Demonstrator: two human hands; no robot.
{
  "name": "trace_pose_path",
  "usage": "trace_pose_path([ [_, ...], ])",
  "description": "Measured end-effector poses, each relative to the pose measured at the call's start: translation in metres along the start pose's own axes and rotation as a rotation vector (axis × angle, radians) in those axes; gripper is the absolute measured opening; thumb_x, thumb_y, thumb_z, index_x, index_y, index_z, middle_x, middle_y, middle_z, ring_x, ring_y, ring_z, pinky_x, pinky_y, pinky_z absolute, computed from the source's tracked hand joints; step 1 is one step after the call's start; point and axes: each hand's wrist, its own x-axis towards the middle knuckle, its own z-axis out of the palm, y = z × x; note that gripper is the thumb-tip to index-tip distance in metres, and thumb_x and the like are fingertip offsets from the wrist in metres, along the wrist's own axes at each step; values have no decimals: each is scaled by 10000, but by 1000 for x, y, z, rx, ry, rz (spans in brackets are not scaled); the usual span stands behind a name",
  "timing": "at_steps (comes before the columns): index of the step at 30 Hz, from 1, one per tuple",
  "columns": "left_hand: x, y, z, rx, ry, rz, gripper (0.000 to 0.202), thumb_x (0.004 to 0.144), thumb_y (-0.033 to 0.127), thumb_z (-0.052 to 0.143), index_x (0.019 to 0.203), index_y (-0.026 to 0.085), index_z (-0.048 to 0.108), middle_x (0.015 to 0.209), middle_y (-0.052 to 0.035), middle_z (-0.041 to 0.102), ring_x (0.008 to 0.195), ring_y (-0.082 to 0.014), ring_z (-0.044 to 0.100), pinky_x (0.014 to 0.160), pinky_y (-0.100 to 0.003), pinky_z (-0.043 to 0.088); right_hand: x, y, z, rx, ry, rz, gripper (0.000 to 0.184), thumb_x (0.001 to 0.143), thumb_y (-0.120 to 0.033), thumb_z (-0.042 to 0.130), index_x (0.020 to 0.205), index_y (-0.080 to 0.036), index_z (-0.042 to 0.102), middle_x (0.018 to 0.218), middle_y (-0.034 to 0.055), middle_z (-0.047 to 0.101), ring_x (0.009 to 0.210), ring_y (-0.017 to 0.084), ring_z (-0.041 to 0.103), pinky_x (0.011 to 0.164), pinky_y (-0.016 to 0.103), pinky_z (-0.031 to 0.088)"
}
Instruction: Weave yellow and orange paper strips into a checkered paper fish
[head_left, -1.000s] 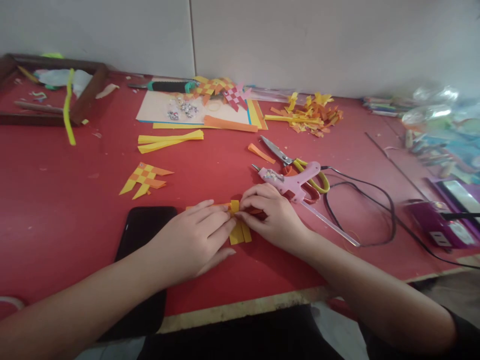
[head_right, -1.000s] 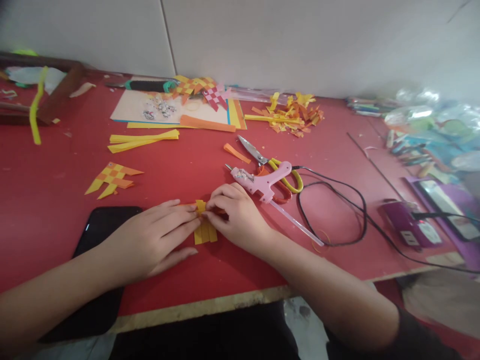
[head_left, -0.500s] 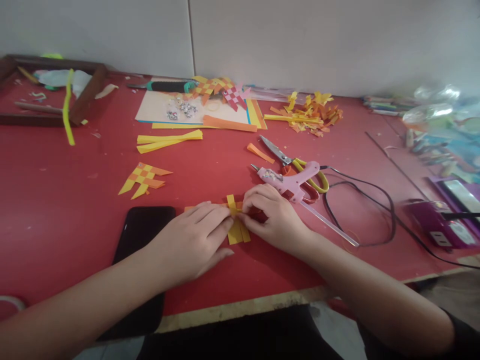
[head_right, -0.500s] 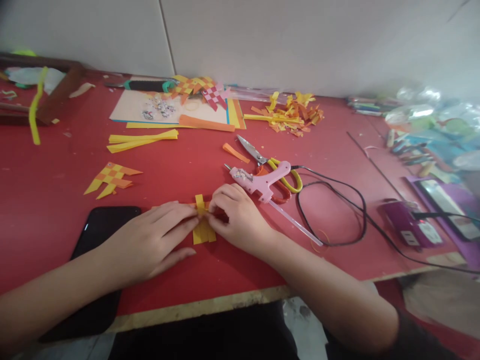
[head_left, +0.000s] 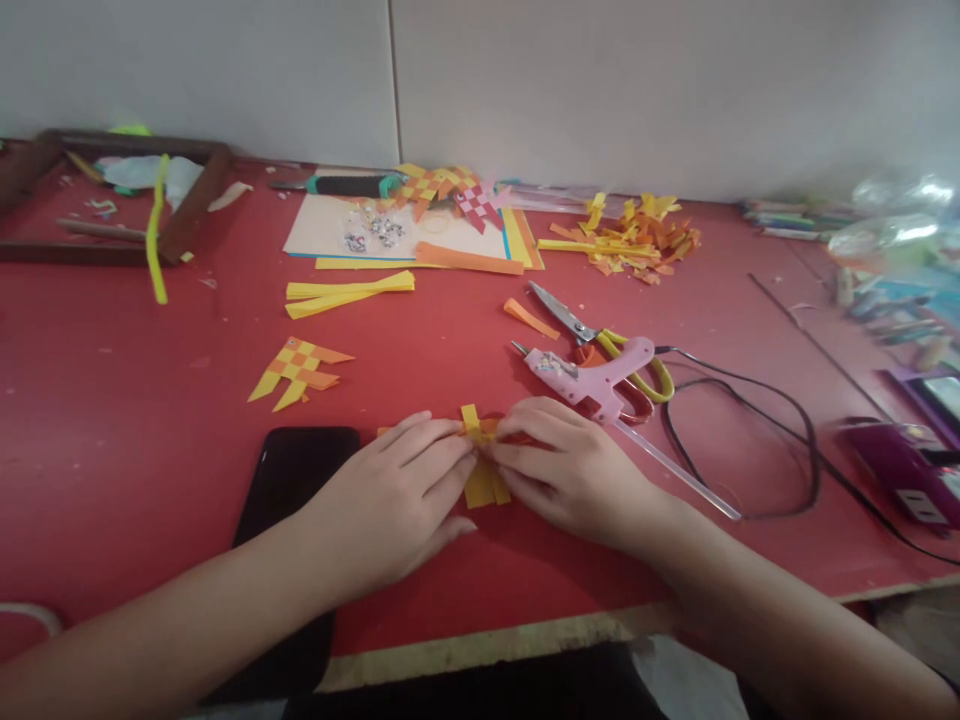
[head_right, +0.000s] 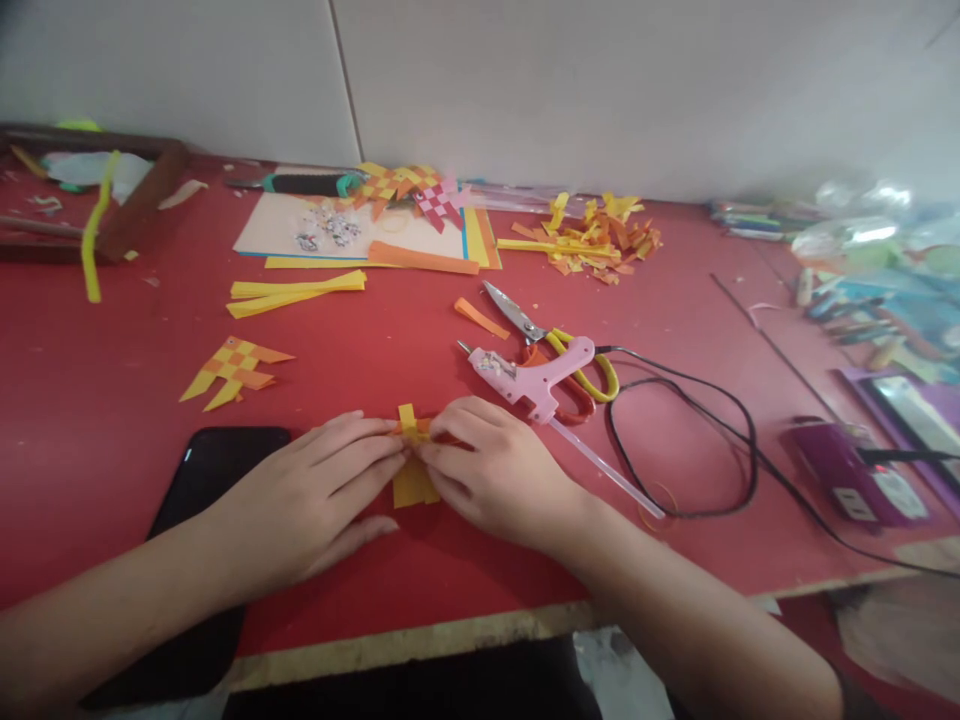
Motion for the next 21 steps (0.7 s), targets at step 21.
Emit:
trace_pose_path([
  [21,-3,0,2,-8,-58,-3,433,923,338,557,1256,62,584,1201,-185,664,1125,-324,615,1007,-511,491,33,53,-50,-147,36,329,159,918,-250,556,917,-218,712,865,48,723,862,198,658,799,362,519],
])
